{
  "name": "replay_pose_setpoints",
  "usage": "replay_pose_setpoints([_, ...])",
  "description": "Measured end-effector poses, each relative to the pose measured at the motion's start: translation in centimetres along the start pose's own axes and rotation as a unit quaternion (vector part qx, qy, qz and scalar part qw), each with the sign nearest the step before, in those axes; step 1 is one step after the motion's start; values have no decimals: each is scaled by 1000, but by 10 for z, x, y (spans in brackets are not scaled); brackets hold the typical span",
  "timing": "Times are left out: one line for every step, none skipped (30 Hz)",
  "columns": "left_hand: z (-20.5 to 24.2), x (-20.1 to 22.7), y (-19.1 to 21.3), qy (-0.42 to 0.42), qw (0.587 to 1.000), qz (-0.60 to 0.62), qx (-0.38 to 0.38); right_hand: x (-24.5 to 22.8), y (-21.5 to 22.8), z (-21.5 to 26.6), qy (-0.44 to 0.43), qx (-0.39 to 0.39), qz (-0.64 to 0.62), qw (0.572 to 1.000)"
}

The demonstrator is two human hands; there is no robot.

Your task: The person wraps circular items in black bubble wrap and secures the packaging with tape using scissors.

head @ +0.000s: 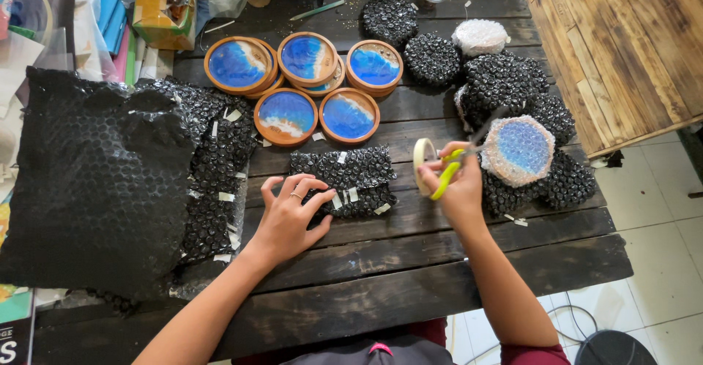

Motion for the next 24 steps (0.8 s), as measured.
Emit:
replay_pose_setpoints([0,1,-1,0,1000,0,0,1,1,-2,0,0,0,1000])
replay_pose_setpoints([0,1,-1,3,1000,0,3,3,5,-4,21,22,-63,998])
replay_pose_setpoints([0,1,-1,7,1000,0,5,4,9,-5,42,44,-126,990])
replay_pose_setpoints([-1,3,-1,7,1000,0,5,-1,6,-4,42,44,-126,990])
replay_pose_setpoints([-1,5,1,7,1000,5,18,-2,1,-4,27,30,-212,976])
replay_pose_setpoints([-1,7,3,8,999,10,32,-4,-5,-3,11,16,-296,955])
replay_pose_setpoints([-4,12,6,8,999,10,32,-2,-7,-2,10,15,-296,955])
replay_pose_setpoints([-5,17,10,0,999,16,50,-1,-12,-1,15,-11,-339,940])
replay_pose_setpoints([-6,22,15,-9,997,22,68,0,-18,0,20,-37,-382,923])
replay_pose_setpoints([-8,27,12,-8,998,23,66,3,-20,3,18,-37,-383,923])
replay_pose_setpoints([-8,32,14,-21,994,35,103,5,-25,5,15,-55,-401,914])
replay_pose_setpoints([-8,38,16,-34,989,48,139,7,-30,6,12,-73,-418,905])
replay_pose_setpoints([-10,42,14,-33,989,47,139,8,-33,9,12,-73,-419,905])
replay_pose_setpoints([-10,46,15,-35,985,57,159,9,-38,11,6,-84,-430,899])
replay_pose_setpoints([-10,49,15,-38,981,67,181,10,-43,13,0,-95,-442,892])
replay_pose_setpoints([-12,50,17,-37,981,67,181,10,-45,14,-1,-96,-442,892])
replay_pose_setpoints([-14,51,20,-42,977,77,196,10,-47,16,-5,-100,-442,891])
replay_pose_setpoints([-15,52,23,-48,972,87,212,11,-49,17,-10,-105,-443,890])
replay_pose_setpoints([-17,52,26,-47,972,88,212,11,-50,18,-11,-105,-443,890])
replay_pose_setpoints([-19,53,30,-50,969,99,221,11,-51,19,-6,-108,-440,891])
replay_pose_setpoints([-22,53,34,-53,965,109,231,10,-52,18,-1,-112,-437,892])
replay_pose_setpoints([-21,52,33,-53,965,109,231,12,-52,19,-1,-112,-437,892])
replay_pose_setpoints([-20,52,31,-59,966,113,226,13,-51,19,4,-116,-433,894])
replay_pose_setpoints([-20,53,29,-64,966,117,222,13,-51,19,9,-120,-428,896])
Point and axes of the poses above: each hand's wrist, its own z-axis away from the middle knuckle, its own y-axis out of the back of the hand, x = y × z, the point moved 6 cm from there along -z, towards the middle knuckle, and after that the axes turned 15 degrees about -x, right-handed, at the moved point
